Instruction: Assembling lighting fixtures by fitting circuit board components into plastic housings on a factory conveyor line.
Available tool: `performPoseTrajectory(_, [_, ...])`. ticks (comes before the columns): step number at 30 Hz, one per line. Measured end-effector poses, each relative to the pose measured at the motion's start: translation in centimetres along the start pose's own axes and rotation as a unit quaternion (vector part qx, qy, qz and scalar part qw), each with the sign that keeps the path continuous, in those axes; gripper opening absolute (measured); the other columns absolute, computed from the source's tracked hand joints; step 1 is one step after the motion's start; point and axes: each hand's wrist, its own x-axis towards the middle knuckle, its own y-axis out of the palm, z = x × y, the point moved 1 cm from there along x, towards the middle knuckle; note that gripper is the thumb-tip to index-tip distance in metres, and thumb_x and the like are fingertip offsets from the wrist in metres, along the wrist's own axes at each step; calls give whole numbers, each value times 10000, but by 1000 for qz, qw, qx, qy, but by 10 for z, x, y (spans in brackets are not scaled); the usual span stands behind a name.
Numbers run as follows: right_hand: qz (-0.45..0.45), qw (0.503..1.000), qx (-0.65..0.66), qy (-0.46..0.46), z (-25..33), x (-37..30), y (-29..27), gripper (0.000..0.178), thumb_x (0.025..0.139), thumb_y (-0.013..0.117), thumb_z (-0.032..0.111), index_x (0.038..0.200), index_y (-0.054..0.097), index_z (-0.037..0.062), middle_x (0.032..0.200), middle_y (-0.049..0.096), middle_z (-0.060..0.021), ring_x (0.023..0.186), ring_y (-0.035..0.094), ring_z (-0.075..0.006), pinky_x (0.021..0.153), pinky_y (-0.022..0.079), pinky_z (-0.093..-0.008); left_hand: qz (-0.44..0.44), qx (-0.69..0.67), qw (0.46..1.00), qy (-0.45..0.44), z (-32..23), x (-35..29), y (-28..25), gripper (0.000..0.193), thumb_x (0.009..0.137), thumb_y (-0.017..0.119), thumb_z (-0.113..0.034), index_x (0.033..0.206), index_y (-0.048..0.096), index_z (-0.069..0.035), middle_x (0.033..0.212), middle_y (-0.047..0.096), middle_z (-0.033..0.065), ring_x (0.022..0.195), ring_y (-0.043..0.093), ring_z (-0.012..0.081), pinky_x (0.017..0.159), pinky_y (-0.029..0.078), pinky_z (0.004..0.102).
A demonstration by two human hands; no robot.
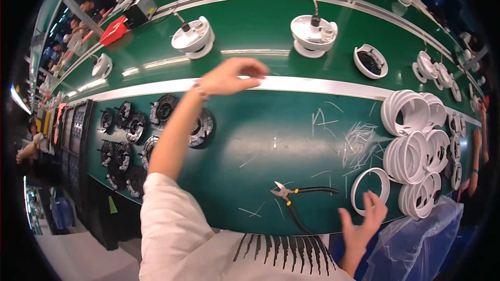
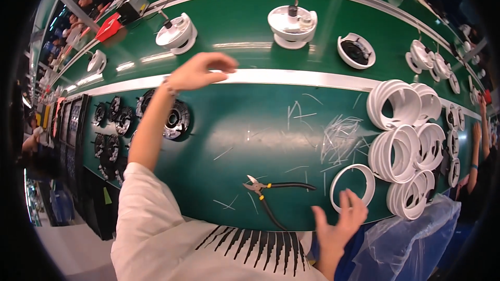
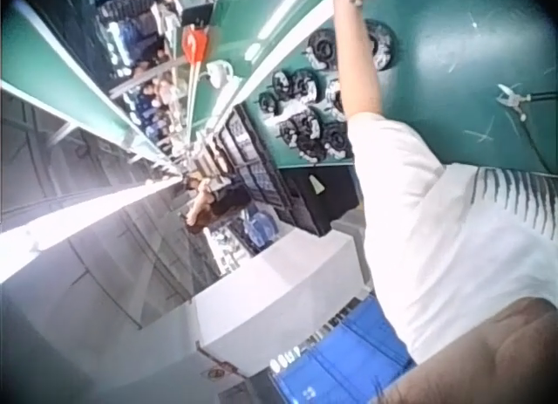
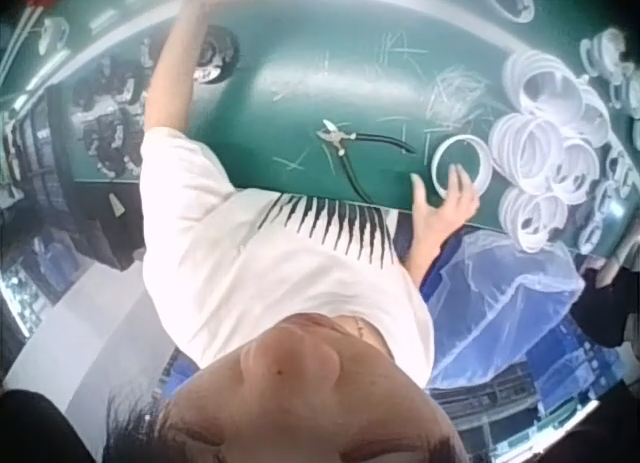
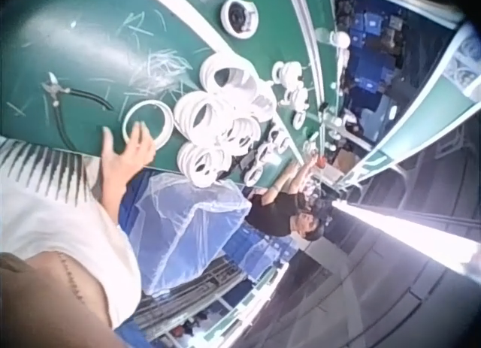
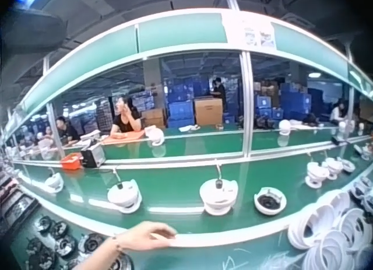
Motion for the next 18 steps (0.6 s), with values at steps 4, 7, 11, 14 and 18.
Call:
performPoseTrajectory(4, [54,996,-29,57,-35,-7,4,272,550,717,106,774,577,42,827,544,-36,787,468,-232,716,337,-337,7,287,944,-164,-3,-90,-45,459,620,664,-110,1050,521,-31,1055,547,133,1010,497,274,892,385,335])
performPoseTrajectory(7, [53,998,-40,22,-28,-5,3,207,571,688,68,744,575,47,783,542,-36,759,469,-233,694,339,-332,43,328,917,-222,15,-115,-30,529,600,676,-99,1093,494,-37,1121,501,146,1059,462,282,954,319,379])
performPoseTrajectory(11, [70,997,-31,-11,-18,1,12,182,597,653,40,761,577,22,787,543,-72,745,472,-264,679,370,-347,17,322,921,-216,18,-119,-26,397,595,662,-63,972,544,-29,980,565,133,964,516,292,977,279,392])
performPoseTrajectory(14, [74,997,-22,-15,-16,4,0,139,629,641,35,750,577,9,755,554,-81,634,516,-260,559,410,-333,-37,265,944,-195,4,-116,-29,285,585,663,-34,853,569,-10,879,584,139,840,558,288,770,429,342])
performPoseTrajectory(18, [29,999,22,-36,11,12,-37,137,637,626,-12,767,585,6,748,567,-96,578,558,-251,493,442,-307,-140,114,969,-170,-15,-95,-10,114,705,582,15,805,528,9,794,555,49,754,529,109,675,451,251])
